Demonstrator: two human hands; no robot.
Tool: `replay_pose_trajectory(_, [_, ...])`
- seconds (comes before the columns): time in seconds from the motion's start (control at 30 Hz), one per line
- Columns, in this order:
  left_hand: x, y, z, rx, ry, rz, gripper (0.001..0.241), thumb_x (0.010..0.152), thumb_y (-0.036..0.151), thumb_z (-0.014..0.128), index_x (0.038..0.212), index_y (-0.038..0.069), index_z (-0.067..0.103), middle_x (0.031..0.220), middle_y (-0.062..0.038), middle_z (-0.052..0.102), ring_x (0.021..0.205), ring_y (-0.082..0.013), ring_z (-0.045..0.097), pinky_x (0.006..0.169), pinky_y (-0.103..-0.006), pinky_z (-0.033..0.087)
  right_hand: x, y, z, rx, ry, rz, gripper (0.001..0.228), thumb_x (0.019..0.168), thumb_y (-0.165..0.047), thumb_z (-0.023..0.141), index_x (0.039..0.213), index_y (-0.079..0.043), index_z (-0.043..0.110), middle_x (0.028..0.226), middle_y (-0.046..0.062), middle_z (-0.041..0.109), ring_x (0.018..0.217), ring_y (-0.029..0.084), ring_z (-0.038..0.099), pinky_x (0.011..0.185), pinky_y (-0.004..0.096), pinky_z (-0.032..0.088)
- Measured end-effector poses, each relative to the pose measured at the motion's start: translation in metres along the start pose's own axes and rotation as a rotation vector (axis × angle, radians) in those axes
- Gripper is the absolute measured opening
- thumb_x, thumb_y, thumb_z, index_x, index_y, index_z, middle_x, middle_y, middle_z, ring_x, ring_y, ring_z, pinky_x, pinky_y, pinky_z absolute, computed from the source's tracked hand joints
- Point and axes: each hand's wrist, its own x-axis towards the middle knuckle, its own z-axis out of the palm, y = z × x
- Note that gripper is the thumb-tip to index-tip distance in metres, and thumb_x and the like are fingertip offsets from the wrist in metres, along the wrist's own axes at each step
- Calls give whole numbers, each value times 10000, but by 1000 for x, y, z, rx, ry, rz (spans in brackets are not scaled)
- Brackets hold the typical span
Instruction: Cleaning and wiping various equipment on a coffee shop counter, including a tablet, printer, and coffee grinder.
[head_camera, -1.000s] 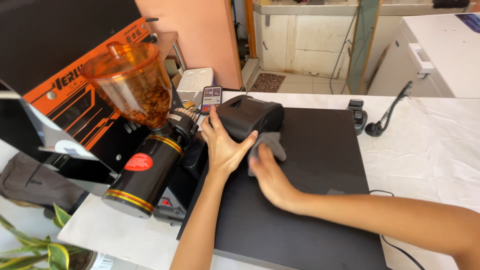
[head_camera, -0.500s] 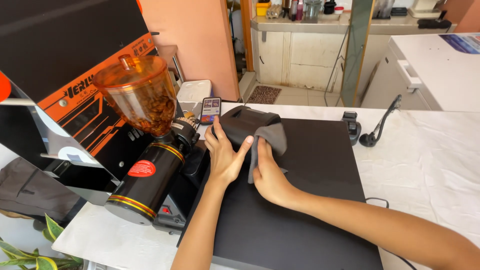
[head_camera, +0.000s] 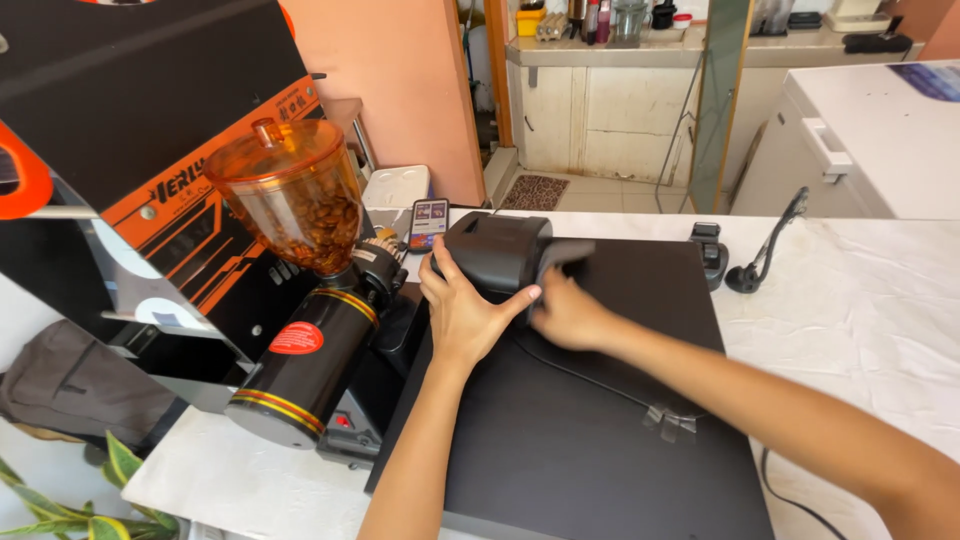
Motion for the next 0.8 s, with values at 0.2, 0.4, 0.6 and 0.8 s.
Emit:
replay_pose_trajectory(0.2, [8, -32, 7, -37, 84, 10, 1082, 763, 572, 791, 1533, 10, 281, 1424, -302, 372, 1306, -475, 429, 1082, -499, 401, -43, -72, -66, -62, -165, 22, 301, 898, -191, 746, 1113, -5, 645, 932, 188, 734, 884, 341, 743, 805, 428, 580])
replay_pose_trajectory(0.4, [9, -30, -23, -249, 106, -4, 422, 1055, 399, 505, 1350, 140, 658, 1182, -171, 644, 1071, -344, 678, 937, -407, 540, -36, -119, -121, -495, 295, -440, 439, 742, -84, 690, 1178, -32, 675, 1268, 191, 662, 1151, 360, 637, 966, 447, 523])
replay_pose_trajectory(0.6, [3, -17, -23, -172, 96, 73, 401, 1080, 384, 492, 1297, 107, 683, 1155, -154, 672, 1069, -356, 680, 938, -425, 536, -1, -109, -44, -1083, 53, -878, 373, 779, -202, 634, 1123, -76, 702, 1143, 70, 668, 1329, 240, 614, 1138, 394, 428])
replay_pose_trajectory(0.8, [-7, 6, -24, 323, 204, 236, 556, 963, 466, 588, 1271, 7, 641, 1305, -174, 573, 1256, -373, 514, 1009, -506, 432, 18, -96, -57, -904, -331, -1228, 195, 800, -178, 654, 942, -68, 730, 1033, 46, 706, 1060, 244, 664, 1010, 367, 498])
